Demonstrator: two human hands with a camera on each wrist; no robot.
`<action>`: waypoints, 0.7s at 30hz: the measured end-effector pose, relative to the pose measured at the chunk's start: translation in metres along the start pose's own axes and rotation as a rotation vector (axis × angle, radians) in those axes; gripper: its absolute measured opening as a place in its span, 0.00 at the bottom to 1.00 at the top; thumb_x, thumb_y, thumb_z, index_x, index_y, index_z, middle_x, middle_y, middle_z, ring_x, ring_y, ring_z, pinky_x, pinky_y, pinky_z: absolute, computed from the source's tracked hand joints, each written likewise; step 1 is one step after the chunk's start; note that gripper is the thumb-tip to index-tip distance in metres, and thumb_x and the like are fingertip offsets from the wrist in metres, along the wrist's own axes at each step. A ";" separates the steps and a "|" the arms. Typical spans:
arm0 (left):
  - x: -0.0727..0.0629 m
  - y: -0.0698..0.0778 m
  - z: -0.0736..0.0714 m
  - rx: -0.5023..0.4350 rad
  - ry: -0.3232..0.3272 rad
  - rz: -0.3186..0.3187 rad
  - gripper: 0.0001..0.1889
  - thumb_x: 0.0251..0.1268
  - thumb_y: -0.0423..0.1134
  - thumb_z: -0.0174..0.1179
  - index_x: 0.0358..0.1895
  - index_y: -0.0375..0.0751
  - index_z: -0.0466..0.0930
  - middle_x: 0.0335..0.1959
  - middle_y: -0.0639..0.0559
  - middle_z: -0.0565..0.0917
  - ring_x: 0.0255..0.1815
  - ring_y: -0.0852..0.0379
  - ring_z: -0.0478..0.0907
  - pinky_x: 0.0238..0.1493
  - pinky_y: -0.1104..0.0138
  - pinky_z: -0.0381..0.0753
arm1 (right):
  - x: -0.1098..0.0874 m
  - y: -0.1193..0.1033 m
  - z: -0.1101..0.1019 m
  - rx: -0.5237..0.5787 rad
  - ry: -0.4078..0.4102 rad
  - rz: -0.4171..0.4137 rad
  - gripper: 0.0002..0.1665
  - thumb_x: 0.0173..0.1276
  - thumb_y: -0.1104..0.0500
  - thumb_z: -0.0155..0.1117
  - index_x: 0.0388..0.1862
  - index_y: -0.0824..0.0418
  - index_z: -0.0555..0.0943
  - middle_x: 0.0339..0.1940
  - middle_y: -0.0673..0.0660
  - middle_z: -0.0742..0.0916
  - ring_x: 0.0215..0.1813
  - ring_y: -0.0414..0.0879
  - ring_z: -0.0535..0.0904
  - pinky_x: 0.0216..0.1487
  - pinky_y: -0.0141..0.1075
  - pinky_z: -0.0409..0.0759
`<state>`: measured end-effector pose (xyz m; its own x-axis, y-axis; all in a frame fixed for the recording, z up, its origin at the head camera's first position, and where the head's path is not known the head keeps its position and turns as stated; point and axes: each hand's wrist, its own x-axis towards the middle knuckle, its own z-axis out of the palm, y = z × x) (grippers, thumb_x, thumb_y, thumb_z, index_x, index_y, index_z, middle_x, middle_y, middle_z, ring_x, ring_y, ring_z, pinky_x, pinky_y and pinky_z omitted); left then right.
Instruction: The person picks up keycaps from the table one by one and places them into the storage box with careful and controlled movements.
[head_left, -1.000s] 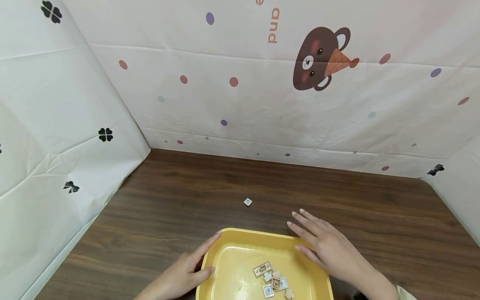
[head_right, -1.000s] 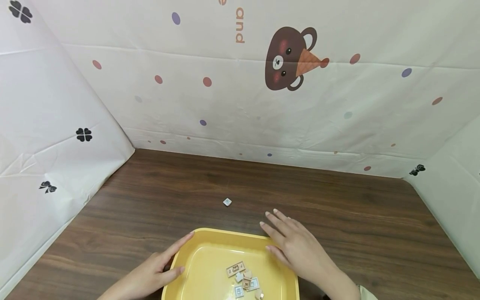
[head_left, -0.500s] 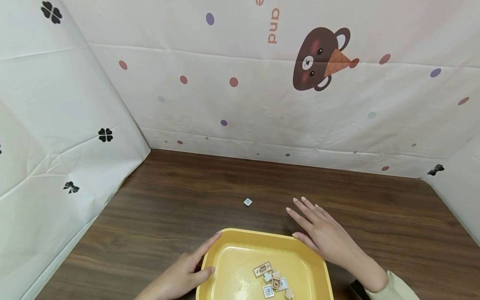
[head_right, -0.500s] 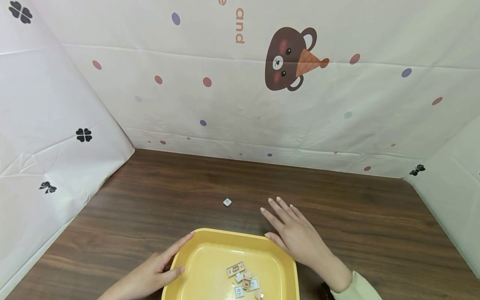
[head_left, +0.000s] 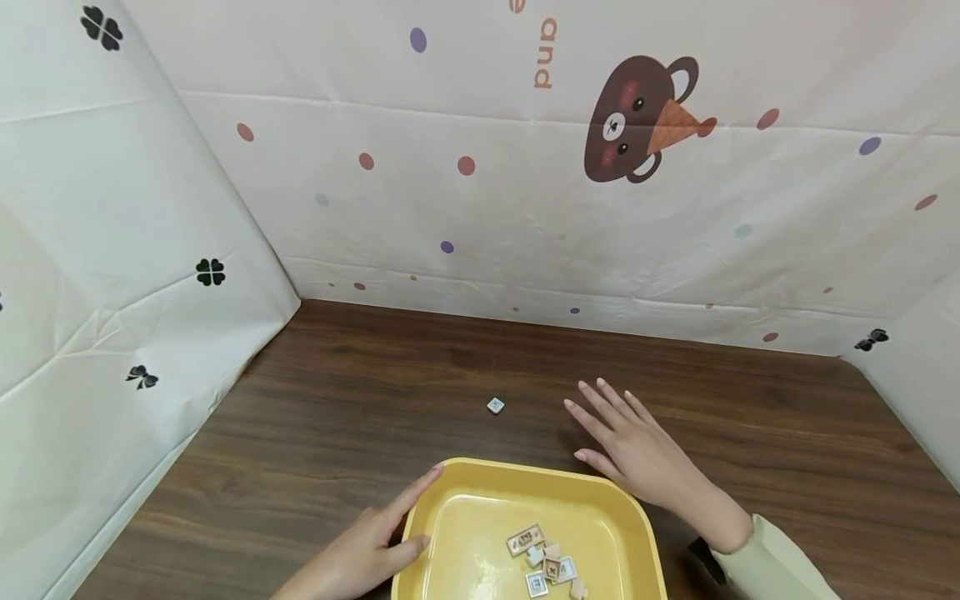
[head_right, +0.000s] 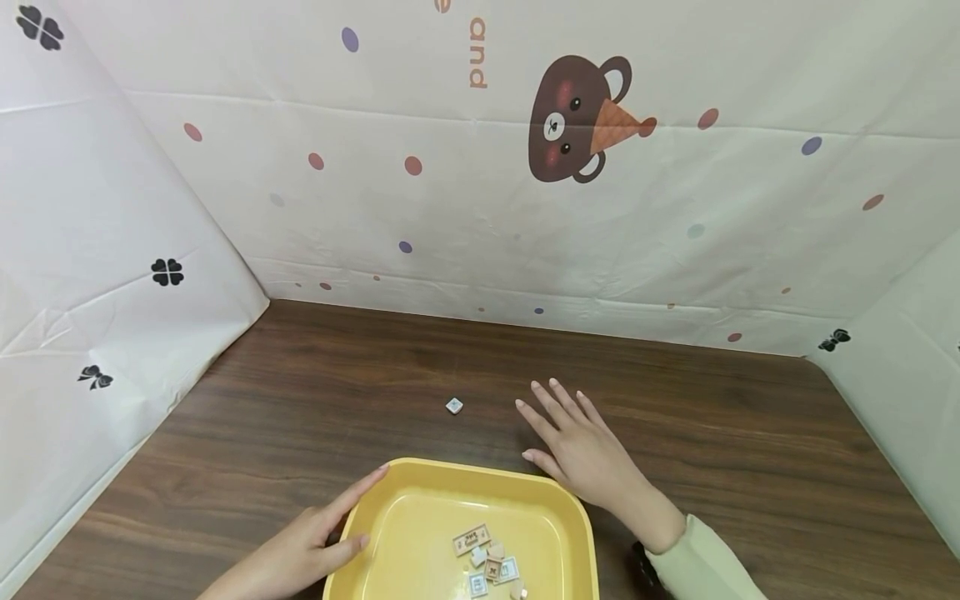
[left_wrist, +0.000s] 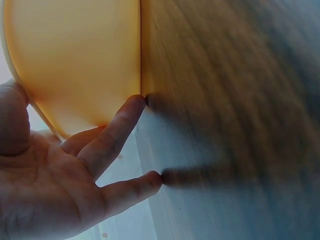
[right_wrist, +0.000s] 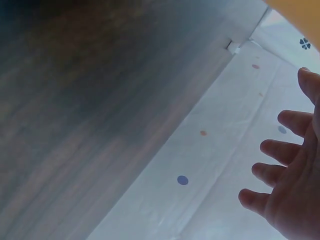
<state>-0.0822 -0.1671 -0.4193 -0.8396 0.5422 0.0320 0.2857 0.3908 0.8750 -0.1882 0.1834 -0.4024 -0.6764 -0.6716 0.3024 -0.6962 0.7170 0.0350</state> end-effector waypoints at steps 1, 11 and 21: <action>0.000 0.000 0.000 0.006 0.002 0.011 0.34 0.66 0.37 0.52 0.72 0.49 0.46 0.31 0.54 0.80 0.27 0.69 0.76 0.30 0.73 0.75 | 0.002 0.001 0.000 0.000 -0.008 0.003 0.35 0.64 0.43 0.56 0.67 0.55 0.65 0.69 0.61 0.62 0.70 0.58 0.54 0.62 0.56 0.56; 0.001 -0.001 -0.001 -0.010 -0.008 0.028 0.34 0.67 0.37 0.51 0.72 0.49 0.46 0.31 0.54 0.80 0.28 0.69 0.76 0.30 0.73 0.76 | 0.020 0.012 0.001 0.002 -0.055 0.032 0.36 0.66 0.42 0.52 0.69 0.54 0.61 0.71 0.61 0.58 0.71 0.57 0.48 0.64 0.55 0.51; 0.001 -0.002 0.001 0.020 0.010 0.058 0.34 0.66 0.35 0.52 0.72 0.47 0.47 0.31 0.53 0.80 0.29 0.70 0.75 0.30 0.73 0.75 | 0.041 0.023 0.007 0.003 -0.019 0.028 0.37 0.65 0.44 0.55 0.69 0.56 0.62 0.70 0.64 0.60 0.70 0.60 0.51 0.65 0.54 0.51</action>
<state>-0.0833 -0.1668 -0.4211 -0.8261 0.5568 0.0870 0.3427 0.3738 0.8619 -0.2335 0.1709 -0.3957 -0.7004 -0.6545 0.2849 -0.6775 0.7352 0.0235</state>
